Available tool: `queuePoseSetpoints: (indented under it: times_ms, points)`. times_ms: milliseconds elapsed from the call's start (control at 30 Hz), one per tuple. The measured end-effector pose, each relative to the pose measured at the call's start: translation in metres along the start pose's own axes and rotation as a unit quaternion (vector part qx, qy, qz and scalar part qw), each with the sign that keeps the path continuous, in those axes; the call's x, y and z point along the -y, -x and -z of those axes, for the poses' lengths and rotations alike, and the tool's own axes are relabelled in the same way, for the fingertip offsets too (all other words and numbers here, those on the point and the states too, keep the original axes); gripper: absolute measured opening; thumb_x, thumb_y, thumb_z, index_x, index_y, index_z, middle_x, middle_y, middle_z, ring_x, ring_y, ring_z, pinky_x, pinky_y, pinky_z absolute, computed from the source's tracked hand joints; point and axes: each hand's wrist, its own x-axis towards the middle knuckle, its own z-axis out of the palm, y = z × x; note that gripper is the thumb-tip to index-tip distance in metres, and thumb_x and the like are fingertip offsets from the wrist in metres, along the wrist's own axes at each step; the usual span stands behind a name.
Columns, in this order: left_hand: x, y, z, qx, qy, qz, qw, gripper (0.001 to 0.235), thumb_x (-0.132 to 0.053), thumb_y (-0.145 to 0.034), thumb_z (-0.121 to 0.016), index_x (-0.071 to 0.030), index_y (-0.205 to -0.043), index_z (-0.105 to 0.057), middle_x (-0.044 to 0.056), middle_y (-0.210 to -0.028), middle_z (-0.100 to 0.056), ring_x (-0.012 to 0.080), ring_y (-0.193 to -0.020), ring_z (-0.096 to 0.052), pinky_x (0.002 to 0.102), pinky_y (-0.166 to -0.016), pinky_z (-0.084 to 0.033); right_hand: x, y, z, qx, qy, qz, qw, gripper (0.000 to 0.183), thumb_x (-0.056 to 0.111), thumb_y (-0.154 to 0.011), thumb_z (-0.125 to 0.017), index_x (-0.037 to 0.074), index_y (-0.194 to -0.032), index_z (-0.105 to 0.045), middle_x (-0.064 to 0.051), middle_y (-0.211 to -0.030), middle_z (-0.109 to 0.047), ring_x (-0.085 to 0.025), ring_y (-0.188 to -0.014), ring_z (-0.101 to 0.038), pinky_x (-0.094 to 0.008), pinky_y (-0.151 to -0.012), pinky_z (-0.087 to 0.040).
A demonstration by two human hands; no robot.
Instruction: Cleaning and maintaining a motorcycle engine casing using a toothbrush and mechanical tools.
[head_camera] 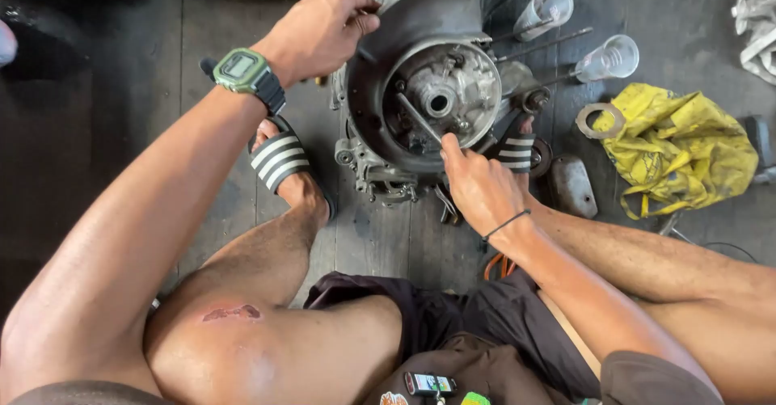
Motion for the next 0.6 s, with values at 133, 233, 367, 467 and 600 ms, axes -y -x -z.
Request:
queuePoseSetpoints:
  times_ms: [133,233,367,467,600]
  points:
    - [0.001,-0.002,0.001,-0.019,-0.003,-0.022,1.000,0.018,-0.004,-0.095,-0.065,0.006,-0.108,-0.073,0.015,-0.086,-0.077,0.0310,-0.067,-0.072,0.040,-0.061,-0.056,-0.019,0.012,0.006,0.052,-0.033,-0.007,0.998,0.011,0.015,-0.108,-0.048,0.008,-0.108,-0.039,-0.014,-0.062,-0.063,-0.039,-0.044,-0.061,-0.056,-0.047,-0.046]
    - [0.000,-0.002,-0.002,-0.024,0.000,-0.028,0.999,0.017,-0.003,-0.098,-0.063,0.007,-0.107,-0.072,0.015,-0.077,-0.074,0.0291,-0.055,-0.066,0.039,-0.052,-0.054,-0.033,0.022,-0.001,0.061,0.021,-0.015,0.998,0.014,0.017,-0.107,-0.050,0.007,-0.108,-0.041,-0.015,-0.066,-0.063,-0.041,-0.046,-0.062,-0.055,-0.046,-0.047]
    - [0.000,-0.005,-0.001,0.002,-0.021,-0.003,1.000,0.020,-0.006,-0.097,-0.064,0.007,-0.111,-0.072,0.017,-0.088,-0.077,0.0349,-0.067,-0.072,0.043,-0.061,-0.057,-0.020,-0.008,-0.029,0.039,-0.083,0.016,0.996,0.012,0.006,-0.111,-0.047,0.002,-0.103,-0.040,-0.005,-0.051,-0.051,-0.018,-0.031,-0.047,-0.033,-0.026,-0.041]
    - [0.001,-0.004,-0.001,-0.002,-0.033,-0.005,0.999,0.020,-0.006,-0.099,-0.062,0.006,-0.112,-0.072,0.017,-0.087,-0.076,0.0345,-0.064,-0.070,0.043,-0.059,-0.057,0.002,-0.011,-0.028,0.000,-0.101,-0.011,0.995,0.011,0.007,-0.109,-0.049,0.003,-0.104,-0.039,-0.012,-0.058,-0.057,-0.031,-0.040,-0.054,-0.043,-0.034,-0.042]
    - [-0.009,-0.002,0.003,-0.005,-0.019,-0.002,1.000,0.017,-0.004,-0.099,-0.065,0.008,-0.107,-0.073,0.014,-0.072,-0.072,0.0268,-0.049,-0.064,0.039,-0.049,-0.053,-0.006,0.015,-0.017,0.035,-0.049,-0.037,0.998,0.012,0.012,-0.107,-0.049,0.004,-0.109,-0.040,-0.019,-0.071,-0.068,-0.038,-0.044,-0.063,-0.053,-0.044,-0.050]
